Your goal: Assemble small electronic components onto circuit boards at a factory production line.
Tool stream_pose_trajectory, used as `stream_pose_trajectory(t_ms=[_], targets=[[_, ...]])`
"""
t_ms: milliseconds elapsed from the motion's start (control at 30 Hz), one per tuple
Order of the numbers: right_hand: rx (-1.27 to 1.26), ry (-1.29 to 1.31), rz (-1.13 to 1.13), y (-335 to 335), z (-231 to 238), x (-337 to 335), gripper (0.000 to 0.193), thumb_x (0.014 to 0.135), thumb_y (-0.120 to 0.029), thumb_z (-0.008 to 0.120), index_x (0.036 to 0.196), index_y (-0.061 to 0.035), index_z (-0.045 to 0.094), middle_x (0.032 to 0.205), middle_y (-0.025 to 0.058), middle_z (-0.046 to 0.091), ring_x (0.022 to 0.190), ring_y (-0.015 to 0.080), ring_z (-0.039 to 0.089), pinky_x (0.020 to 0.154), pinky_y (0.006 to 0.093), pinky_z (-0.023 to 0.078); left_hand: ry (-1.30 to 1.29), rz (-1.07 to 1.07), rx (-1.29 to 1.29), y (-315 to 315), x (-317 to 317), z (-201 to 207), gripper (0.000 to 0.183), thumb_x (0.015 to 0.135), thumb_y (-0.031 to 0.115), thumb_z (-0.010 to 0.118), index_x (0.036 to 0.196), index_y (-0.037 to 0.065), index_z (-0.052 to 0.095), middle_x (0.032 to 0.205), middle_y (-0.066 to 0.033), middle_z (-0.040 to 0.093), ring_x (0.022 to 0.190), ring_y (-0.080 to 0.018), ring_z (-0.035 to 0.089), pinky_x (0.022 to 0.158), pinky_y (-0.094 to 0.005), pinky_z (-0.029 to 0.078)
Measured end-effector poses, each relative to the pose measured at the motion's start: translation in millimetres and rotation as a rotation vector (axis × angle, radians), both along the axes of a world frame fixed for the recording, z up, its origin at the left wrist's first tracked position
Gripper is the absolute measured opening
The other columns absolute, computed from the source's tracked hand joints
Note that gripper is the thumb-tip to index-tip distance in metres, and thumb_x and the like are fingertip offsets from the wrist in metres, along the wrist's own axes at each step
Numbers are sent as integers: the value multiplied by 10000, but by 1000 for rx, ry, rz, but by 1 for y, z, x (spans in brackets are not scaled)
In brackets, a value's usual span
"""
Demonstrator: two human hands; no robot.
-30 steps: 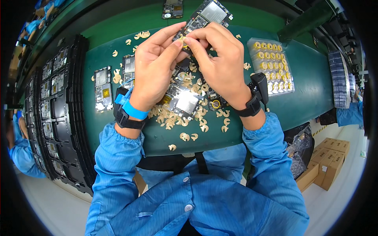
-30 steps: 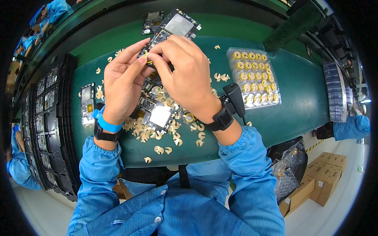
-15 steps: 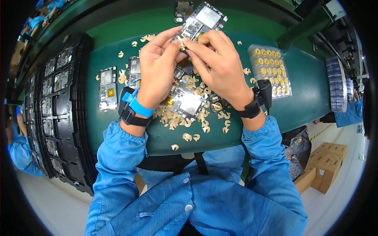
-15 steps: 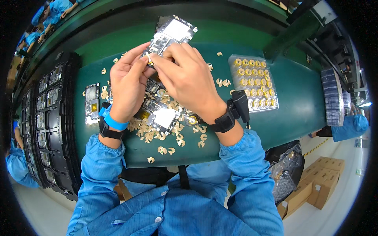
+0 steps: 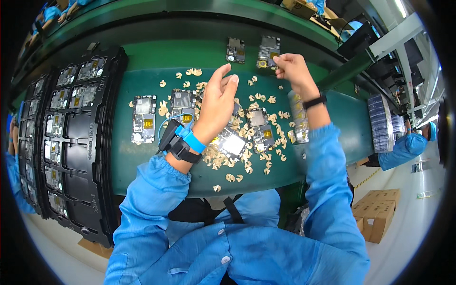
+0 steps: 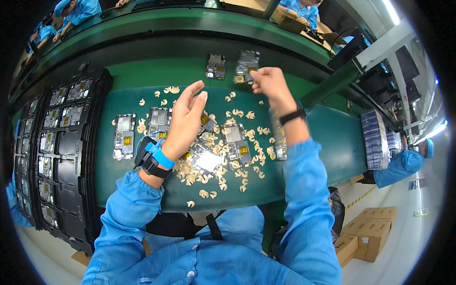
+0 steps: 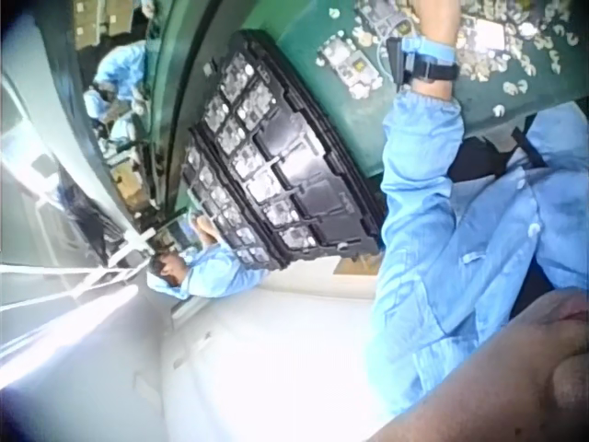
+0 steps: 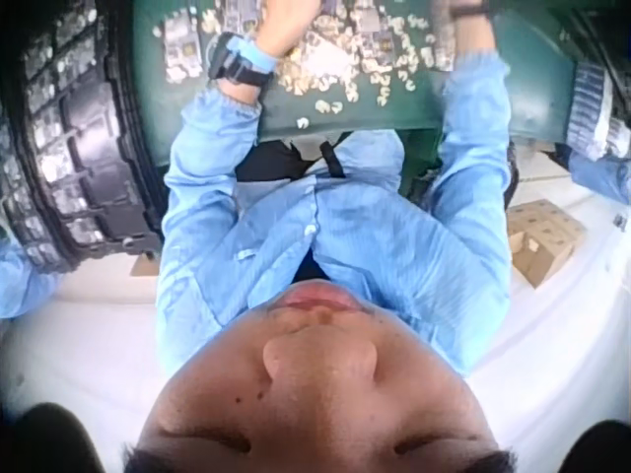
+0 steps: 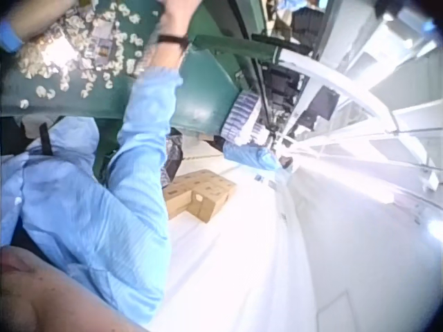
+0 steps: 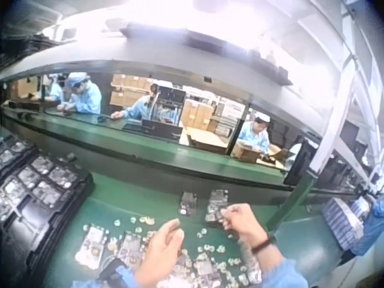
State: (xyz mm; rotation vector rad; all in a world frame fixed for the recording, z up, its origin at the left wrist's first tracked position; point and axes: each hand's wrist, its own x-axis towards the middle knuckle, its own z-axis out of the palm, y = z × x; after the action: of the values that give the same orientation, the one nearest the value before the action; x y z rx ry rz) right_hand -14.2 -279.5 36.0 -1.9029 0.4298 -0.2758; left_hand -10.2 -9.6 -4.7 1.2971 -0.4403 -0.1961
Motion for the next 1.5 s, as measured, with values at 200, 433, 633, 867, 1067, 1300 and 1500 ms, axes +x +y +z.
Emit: stream_pose_trajectory(t_ms=[200,433,633,867,1067,1300,1500], targets=[[-1221,259,-401,-79,-29,34,277,897,-249,760,972,16,732,963,220,719,959,360,744,788,464,622,3,27,-19,2,14,-12,369,1074,203,555,1320,-71,582,1283,-172,667,1198,-216,640,1047,-337,492],[-866,-164,-99,74,-79,98,481,843,-389,772,1136,-19,679,1041,271,723,1005,475,688,873,560,547,71,49,-54,11,19,-22,335,1036,139,596,1304,-61,587,1189,-183,694,977,-221,718,805,-315,608],[-189,-402,-361,102,-72,116,552,756,66,697,1292,-21,600,1088,178,624,968,338,632,876,418,533,188,13,-24,-2,17,-12,420,1068,169,557,1323,-161,513,1135,-227,662,915,-279,744,734,-351,649],[200,-552,-158,143,-32,22,375,859,55,694,1220,-9,615,1050,105,600,860,180,642,760,312,549,138,-54,-176,2,12,-4,279,1083,124,532,1189,-129,584,1145,-191,700,1058,-288,734,883,-334,630],[-229,-421,-108,70,-6,-100,255,864,-149,787,1044,20,722,972,158,741,863,235,735,765,361,587,145,-108,-183,5,4,4,262,1064,83,547,1202,-135,593,1138,-198,702,1051,-295,739,919,-337,624],[-968,-20,-175,-32,-11,-244,224,887,-220,755,954,-8,727,969,172,671,913,373,649,812,425,531,58,-34,-106,1,-2,-1,327,1046,41,557,1321,-135,556,1150,-193,711,1040,-263,730,953,-359,612],[-1106,-99,-200,-27,-15,-238,94,940,-47,656,1004,-1,705,964,155,676,879,347,665,786,409,538,-92,-64,-95,2,-5,5,428,1056,33,535,1471,-53,474,1153,-169,710,1020,-249,729,946,-346,608]])
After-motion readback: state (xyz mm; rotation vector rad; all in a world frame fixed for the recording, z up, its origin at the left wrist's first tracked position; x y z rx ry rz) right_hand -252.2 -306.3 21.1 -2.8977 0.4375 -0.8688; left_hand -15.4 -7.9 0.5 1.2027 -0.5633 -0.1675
